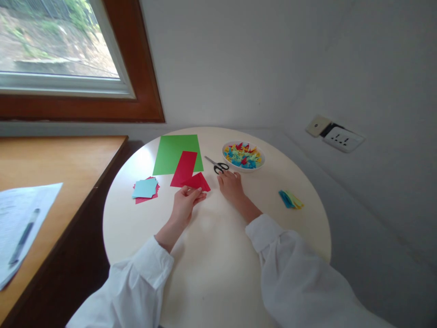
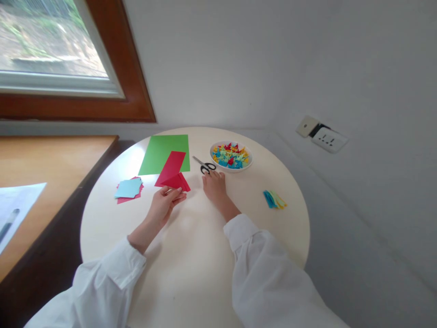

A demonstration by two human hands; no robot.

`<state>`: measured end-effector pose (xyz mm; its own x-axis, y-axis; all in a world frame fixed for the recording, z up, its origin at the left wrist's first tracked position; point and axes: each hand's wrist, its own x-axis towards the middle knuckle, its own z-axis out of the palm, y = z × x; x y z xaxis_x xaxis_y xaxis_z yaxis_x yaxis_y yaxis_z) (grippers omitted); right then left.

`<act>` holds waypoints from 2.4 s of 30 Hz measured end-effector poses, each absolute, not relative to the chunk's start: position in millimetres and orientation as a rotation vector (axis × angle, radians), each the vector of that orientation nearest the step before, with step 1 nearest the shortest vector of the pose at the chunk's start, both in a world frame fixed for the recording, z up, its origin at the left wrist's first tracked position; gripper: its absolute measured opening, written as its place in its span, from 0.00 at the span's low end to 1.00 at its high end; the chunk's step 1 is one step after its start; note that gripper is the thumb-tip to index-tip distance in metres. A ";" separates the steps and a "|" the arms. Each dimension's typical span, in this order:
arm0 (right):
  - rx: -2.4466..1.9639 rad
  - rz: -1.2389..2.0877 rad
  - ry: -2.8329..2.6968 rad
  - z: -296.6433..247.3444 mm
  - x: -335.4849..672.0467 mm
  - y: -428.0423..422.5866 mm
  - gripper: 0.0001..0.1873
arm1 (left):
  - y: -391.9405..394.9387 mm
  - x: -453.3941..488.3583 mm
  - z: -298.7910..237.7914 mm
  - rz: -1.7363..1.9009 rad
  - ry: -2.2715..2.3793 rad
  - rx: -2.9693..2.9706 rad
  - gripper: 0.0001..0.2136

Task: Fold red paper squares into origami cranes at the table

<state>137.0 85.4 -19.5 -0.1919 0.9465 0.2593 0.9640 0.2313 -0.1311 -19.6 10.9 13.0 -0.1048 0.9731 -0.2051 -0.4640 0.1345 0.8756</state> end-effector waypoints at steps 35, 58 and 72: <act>-2.134 0.411 -2.101 21.5 186.4 15.4 0.06 | 13.3 -10.5 32.6 1.201 0.907 0.634 0.13; -1.128 1.487 -1.635 14.9 154.0 -32.1 0.26 | 4.5 -16.2 54.6 1.279 1.029 0.862 0.10; -1.178 1.518 -1.792 25.9 151.1 -40.6 0.18 | -1.1 -11.5 46.8 1.248 1.077 0.955 0.07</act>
<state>151.1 -40.6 25.9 -0.4946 0.8561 -0.1496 0.2883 -0.0007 -0.9575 -11.5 -1.1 46.8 0.0053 0.9952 -0.0982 -0.2422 0.0965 0.9654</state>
